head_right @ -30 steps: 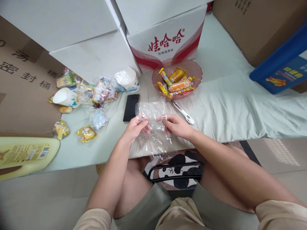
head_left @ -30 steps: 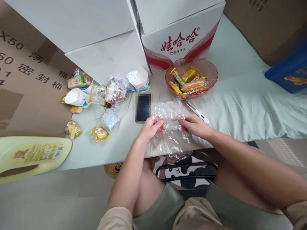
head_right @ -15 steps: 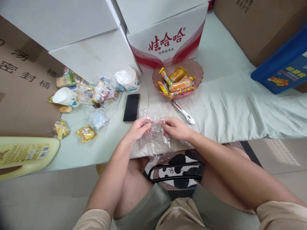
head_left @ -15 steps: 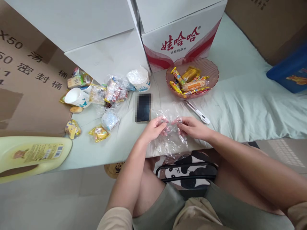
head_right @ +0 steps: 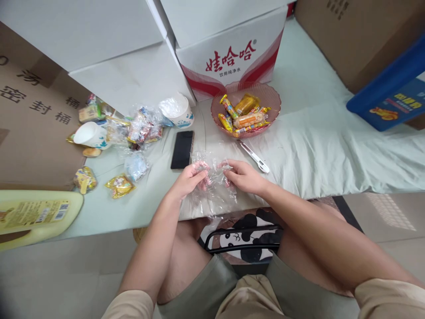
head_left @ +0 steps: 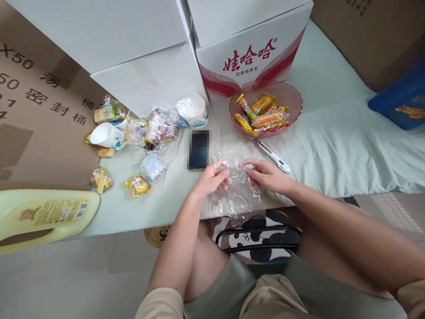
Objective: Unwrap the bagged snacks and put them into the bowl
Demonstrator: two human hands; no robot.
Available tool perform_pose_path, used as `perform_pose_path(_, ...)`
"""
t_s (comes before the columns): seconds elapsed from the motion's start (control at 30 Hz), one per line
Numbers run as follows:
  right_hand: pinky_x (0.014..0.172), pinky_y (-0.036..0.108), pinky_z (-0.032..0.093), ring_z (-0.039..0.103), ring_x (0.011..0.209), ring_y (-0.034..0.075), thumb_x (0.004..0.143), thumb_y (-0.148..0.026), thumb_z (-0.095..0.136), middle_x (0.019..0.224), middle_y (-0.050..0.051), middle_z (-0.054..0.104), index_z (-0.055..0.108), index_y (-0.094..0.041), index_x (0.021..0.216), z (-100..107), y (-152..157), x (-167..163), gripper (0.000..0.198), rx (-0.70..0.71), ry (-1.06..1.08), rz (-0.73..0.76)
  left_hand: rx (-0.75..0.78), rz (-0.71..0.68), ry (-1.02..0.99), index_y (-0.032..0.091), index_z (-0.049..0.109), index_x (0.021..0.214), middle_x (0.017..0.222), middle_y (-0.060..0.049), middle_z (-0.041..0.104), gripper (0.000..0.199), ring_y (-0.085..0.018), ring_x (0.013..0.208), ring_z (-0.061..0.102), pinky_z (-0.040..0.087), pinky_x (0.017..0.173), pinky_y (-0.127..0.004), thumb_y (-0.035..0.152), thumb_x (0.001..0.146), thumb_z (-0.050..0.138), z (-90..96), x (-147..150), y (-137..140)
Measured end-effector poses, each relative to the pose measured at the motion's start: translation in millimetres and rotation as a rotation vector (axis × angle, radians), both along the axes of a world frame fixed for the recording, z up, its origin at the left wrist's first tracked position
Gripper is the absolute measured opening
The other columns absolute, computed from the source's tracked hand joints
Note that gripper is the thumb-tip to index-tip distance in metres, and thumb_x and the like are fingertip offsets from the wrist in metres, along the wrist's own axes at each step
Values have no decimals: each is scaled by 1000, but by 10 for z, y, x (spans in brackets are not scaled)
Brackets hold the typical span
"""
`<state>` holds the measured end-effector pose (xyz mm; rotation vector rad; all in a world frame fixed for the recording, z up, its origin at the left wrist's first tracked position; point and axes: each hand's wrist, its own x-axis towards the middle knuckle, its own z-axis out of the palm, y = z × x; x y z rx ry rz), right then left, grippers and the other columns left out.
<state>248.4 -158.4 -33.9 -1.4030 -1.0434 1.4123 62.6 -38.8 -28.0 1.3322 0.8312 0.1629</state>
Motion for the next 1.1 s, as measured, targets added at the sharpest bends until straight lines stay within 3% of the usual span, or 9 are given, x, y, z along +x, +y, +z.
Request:
perform_pose_path(0.23, 49, 26, 44, 55, 47, 12, 91, -29, 56, 58, -6, 62, 46, -17, 144, 51, -4, -6, 56, -29, 71, -64, -16, 5, -14, 19, 55, 107, 63, 0, 71, 50, -13, 42, 60, 44, 45, -24, 53, 77, 76, 30, -18, -5)
perform_pose_path(0.73, 51, 26, 44, 52, 49, 12, 90, -27, 54, 60, -6, 59, 52, -19, 142, 41, 1, -13, 52, 35, 55, -50, 0, 13, -12, 19, 55, 104, 63, -1, 70, 49, -13, 42, 59, 42, 45, -24, 53, 75, 75, 59, -16, 2)
perform_pose_path(0.93, 54, 27, 44, 50, 51, 11, 92, -31, 55, 62, -4, 57, 62, -20, 126, 27, -5, -6, 36, 119, 22, -41, 9, 5, -26, 19, 56, 102, 63, 0, 70, 45, -13, 43, 61, 44, 46, -24, 51, 76, 74, 39, -23, 9)
perform_pose_path(1.1, 59, 27, 46, 53, 59, 12, 87, -32, 59, 69, 0, 60, 68, -19, 84, 29, -32, 70, 16, 188, 52, 73, -15, 80, -163, 20, 61, 93, 63, 2, 70, 44, -16, 54, 68, 55, 56, -27, 49, 69, 83, 42, -57, 33)
